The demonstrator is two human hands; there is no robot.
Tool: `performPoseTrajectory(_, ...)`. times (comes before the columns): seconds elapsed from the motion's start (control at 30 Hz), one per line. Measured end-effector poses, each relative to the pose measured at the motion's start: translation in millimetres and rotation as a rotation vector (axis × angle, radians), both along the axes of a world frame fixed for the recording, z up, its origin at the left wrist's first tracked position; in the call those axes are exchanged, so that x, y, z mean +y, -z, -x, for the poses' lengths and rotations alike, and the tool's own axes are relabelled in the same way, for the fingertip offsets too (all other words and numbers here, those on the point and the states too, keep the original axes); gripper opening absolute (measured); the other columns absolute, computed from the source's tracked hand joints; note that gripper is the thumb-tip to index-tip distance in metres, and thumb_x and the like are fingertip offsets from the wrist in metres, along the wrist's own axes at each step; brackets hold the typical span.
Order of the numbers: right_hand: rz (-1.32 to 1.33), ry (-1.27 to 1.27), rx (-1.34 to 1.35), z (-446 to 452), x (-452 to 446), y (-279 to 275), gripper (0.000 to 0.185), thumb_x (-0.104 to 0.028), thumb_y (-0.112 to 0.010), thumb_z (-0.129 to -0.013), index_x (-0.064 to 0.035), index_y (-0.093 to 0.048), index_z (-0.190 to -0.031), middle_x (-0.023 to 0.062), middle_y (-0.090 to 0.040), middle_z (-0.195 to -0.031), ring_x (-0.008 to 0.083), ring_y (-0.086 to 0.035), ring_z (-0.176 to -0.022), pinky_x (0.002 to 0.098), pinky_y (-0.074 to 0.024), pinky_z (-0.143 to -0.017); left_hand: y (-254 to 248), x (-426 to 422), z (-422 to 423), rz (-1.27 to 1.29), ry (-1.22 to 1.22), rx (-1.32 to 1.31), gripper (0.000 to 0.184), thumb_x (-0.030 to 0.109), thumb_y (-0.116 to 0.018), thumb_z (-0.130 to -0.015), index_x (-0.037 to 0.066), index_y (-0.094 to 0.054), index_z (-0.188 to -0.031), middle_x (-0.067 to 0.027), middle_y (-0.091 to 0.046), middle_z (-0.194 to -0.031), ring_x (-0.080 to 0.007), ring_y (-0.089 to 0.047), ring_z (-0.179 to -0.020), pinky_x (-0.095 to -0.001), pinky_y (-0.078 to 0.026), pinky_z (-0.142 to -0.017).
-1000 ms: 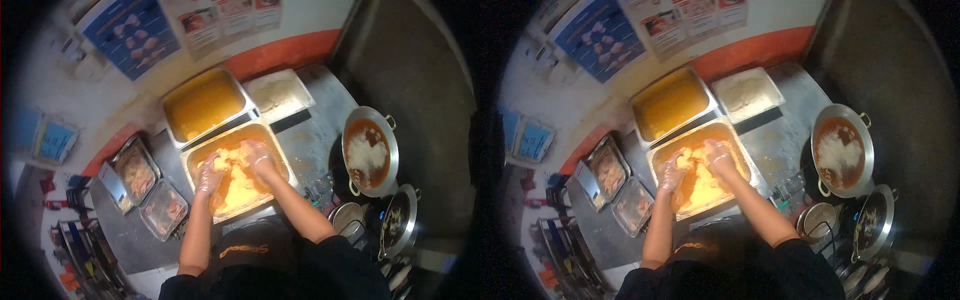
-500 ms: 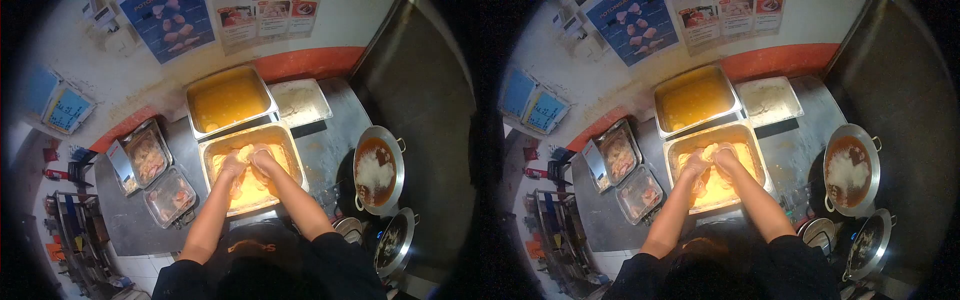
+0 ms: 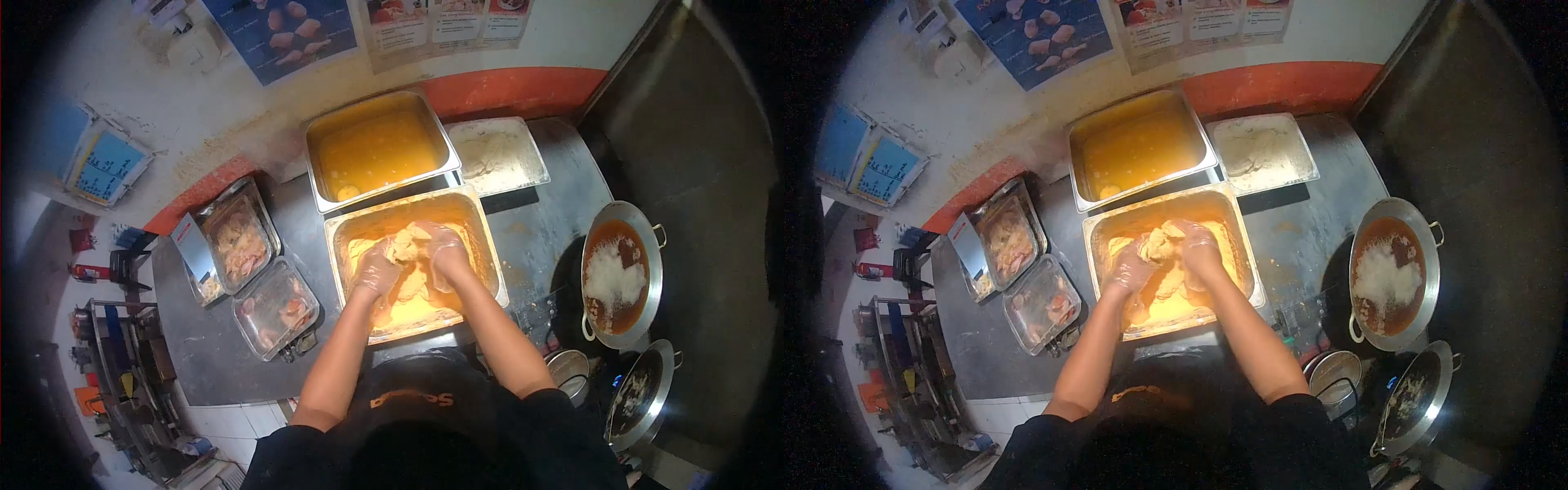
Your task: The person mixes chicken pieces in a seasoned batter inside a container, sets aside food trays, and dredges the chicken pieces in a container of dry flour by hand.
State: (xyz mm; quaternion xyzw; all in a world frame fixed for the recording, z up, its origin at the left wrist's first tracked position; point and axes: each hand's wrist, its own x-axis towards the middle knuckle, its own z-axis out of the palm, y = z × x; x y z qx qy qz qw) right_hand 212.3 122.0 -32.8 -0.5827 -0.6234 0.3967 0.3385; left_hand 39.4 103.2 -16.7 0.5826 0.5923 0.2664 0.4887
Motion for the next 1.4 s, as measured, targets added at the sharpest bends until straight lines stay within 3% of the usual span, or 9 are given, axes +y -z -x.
performPoseTrajectory(0.1,0.034,0.115,-0.144,-6,-9,-11,0.045,-0.003,-0.051,-0.081,-0.0018,-0.056,-0.125,0.0178,-0.057,-0.127,0.0303,-0.051,-0.121,0.0362,-0.0381,-0.104,1,-2,10,-0.229,0.027,0.417,0.049,0.007,-0.063,-0.077,0.005,-0.054,-0.125,-0.0231,-0.057,-0.121,-0.0362,-0.058,-0.107,-0.0386,-0.045,-0.095)
performPoseTrajectory(0.43,0.573,-0.049,-0.737,19,12,-25,0.030,-0.010,-0.061,-0.077,-0.0028,-0.064,-0.106,0.0186,-0.062,-0.116,0.0318,-0.061,-0.107,0.0387,-0.0490,-0.089,-3,9,4,0.127,0.026,0.522,0.051,0.018,-0.060,-0.079,0.002,-0.051,-0.127,-0.0246,-0.055,-0.126,-0.0352,-0.053,-0.118,-0.0392,-0.042,-0.099)
performPoseTrajectory(0.77,0.098,-0.024,-0.444,12,9,39,0.022,-0.010,-0.059,-0.077,-0.0023,-0.067,-0.097,0.0230,-0.064,-0.104,0.0364,-0.060,-0.099,0.0390,-0.0478,-0.088,58,25,15,0.021,-0.027,0.407,0.047,0.024,-0.070,-0.071,0.001,-0.063,-0.112,-0.0223,-0.065,-0.105,-0.0372,-0.062,-0.099,-0.0400,-0.049,-0.086)
performPoseTrajectory(0.93,-0.018,-0.129,-0.531,-6,8,28,0.027,-0.007,-0.055,-0.082,-0.0016,-0.066,-0.106,0.0211,-0.065,-0.108,0.0324,-0.060,-0.102,0.0361,-0.0463,-0.091,9,18,18,0.142,-0.001,0.248,0.048,0.018,-0.063,-0.075,0.002,-0.058,-0.120,-0.0235,-0.060,-0.118,-0.0364,-0.056,-0.112,-0.0367,-0.044,-0.095)
performPoseTrajectory(1.0,0.012,0.014,0.090,-8,4,33,0.029,-0.009,-0.053,-0.084,-0.0015,-0.066,-0.109,0.0190,-0.065,-0.109,0.0296,-0.061,-0.101,0.0362,-0.0476,-0.090,4,13,19,-0.025,0.033,0.310,0.048,0.016,-0.065,-0.074,0.003,-0.059,-0.119,-0.0227,-0.060,-0.118,-0.0356,-0.056,-0.113,-0.0357,-0.044,-0.096)
performPoseTrajectory(1.13,0.014,0.203,-0.345,11,-6,-10,0.025,-0.010,-0.054,-0.083,0.0004,-0.067,-0.103,0.0222,-0.065,-0.107,0.0340,-0.061,-0.102,0.0375,-0.0492,-0.086,9,15,20,0.039,0.034,0.369,0.045,0.015,-0.064,-0.074,0.004,-0.061,-0.117,-0.0229,-0.061,-0.115,-0.0356,-0.057,-0.110,-0.0363,-0.045,-0.094)
performPoseTrajectory(1.2,0.163,0.076,-0.441,32,-7,-16,0.025,-0.011,-0.055,-0.083,0.0008,-0.067,-0.101,0.0227,-0.065,-0.106,0.0362,-0.062,-0.101,0.0378,-0.0490,-0.086,7,12,15,-0.083,-0.236,0.422,0.041,0.010,-0.061,-0.075,0.004,-0.061,-0.115,-0.0236,-0.061,-0.115,-0.0357,-0.058,-0.109,-0.0387,-0.045,-0.094)
performPoseTrajectory(1.27,0.382,-0.215,-0.656,50,-11,10,0.024,-0.013,-0.057,-0.082,0.0002,-0.068,-0.099,0.0221,-0.065,-0.104,0.0362,-0.062,-0.099,0.0394,-0.0493,-0.086,1,16,18,-0.083,-0.182,0.501,0.039,0.010,-0.060,-0.075,0.004,-0.061,-0.114,-0.0236,-0.061,-0.114,-0.0358,-0.058,-0.108,-0.0399,-0.045,-0.093)
performPoseTrajectory(1.4,0.366,-0.030,-0.675,71,-14,-14,0.023,-0.012,-0.059,-0.080,-0.0002,-0.068,-0.098,0.0230,-0.065,-0.101,0.0370,-0.063,-0.096,0.0404,-0.0496,-0.085,17,17,19,-0.121,-0.034,0.674,0.036,0.011,-0.060,-0.077,0.004,-0.062,-0.112,-0.0234,-0.061,-0.112,-0.0371,-0.059,-0.106,-0.0426,-0.046,-0.091)
